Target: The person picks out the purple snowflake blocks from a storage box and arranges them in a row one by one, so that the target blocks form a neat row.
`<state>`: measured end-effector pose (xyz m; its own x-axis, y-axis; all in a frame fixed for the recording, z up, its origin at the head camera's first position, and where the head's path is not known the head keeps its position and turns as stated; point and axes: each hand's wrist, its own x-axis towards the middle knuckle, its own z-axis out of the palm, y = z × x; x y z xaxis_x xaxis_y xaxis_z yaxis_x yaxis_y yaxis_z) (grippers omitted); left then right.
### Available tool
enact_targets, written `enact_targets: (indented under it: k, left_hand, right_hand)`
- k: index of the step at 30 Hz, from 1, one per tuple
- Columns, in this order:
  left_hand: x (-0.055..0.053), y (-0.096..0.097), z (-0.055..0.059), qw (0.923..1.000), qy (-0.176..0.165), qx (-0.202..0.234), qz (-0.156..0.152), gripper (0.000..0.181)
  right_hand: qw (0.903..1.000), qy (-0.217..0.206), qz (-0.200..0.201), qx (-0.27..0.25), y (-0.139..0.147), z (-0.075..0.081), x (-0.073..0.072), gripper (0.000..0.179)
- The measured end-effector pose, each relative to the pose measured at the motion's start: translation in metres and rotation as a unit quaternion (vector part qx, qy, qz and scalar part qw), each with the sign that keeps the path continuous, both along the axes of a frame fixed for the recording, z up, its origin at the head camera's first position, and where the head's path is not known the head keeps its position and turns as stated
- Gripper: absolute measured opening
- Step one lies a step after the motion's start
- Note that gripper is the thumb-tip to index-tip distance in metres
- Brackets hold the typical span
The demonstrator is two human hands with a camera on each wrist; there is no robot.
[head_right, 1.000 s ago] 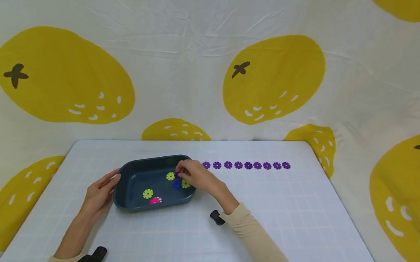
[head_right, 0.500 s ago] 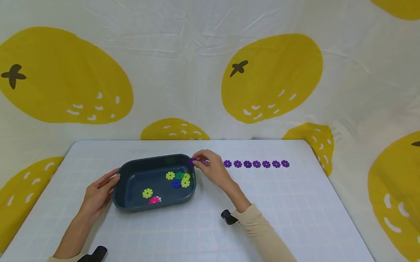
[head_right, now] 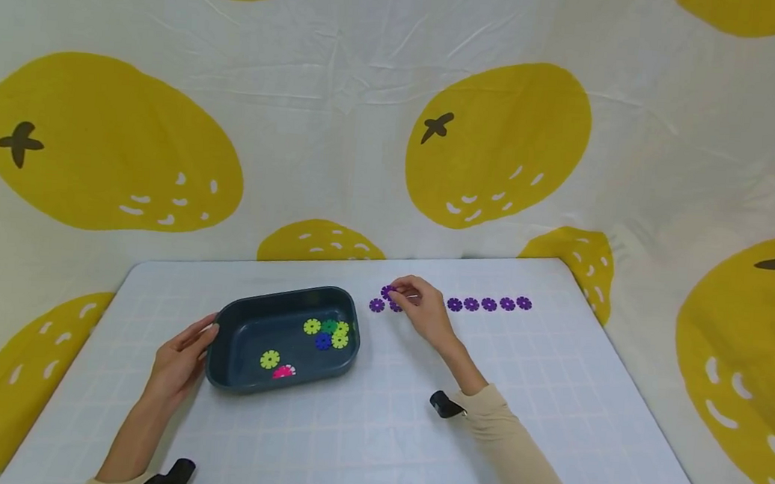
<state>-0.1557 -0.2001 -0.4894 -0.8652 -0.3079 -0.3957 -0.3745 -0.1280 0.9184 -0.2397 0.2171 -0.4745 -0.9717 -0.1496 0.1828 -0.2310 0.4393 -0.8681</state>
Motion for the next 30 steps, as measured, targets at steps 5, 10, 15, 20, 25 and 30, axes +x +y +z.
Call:
enact_targets:
  k: [5, 10, 15, 20, 25, 30]
  left_hand:
    - [0.0, 0.0, 0.0, 1.0, -0.001, 0.002, 0.007, 0.06]
    - [0.0, 0.0, 0.0, 0.9999, 0.001, 0.006, 0.01, 0.054]
    - [0.0, 0.0, 0.0, 0.9999, 0.003, 0.004, 0.011, 0.054]
    - [0.0, 0.0, 0.0, 0.9999, 0.003, 0.001, 0.012, 0.052]
    - [0.0, 0.0, -0.001, 0.9999, 0.006, 0.005, 0.01, 0.05]
    - [-0.001, 0.0, -0.001, 0.9999, 0.007, 0.007, 0.006, 0.052]
  right_hand:
    - [0.9997, 0.014, -0.018, -0.013, 0.018, -0.003, 0.0, 0.025]
    - [0.9987, 0.026, -0.04, -0.021, 0.034, -0.005, 0.0, 0.024]
    - [0.9969, 0.025, -0.073, -0.013, 0.053, -0.009, -0.001, 0.022]
    - [0.9941, 0.024, -0.105, -0.01, 0.073, -0.012, 0.0, 0.024]
    - [0.9907, 0.013, -0.134, -0.021, 0.091, -0.012, 0.001, 0.029]
    - [0.9856, 0.004, -0.169, -0.01, 0.11, -0.012, 0.002, 0.033]
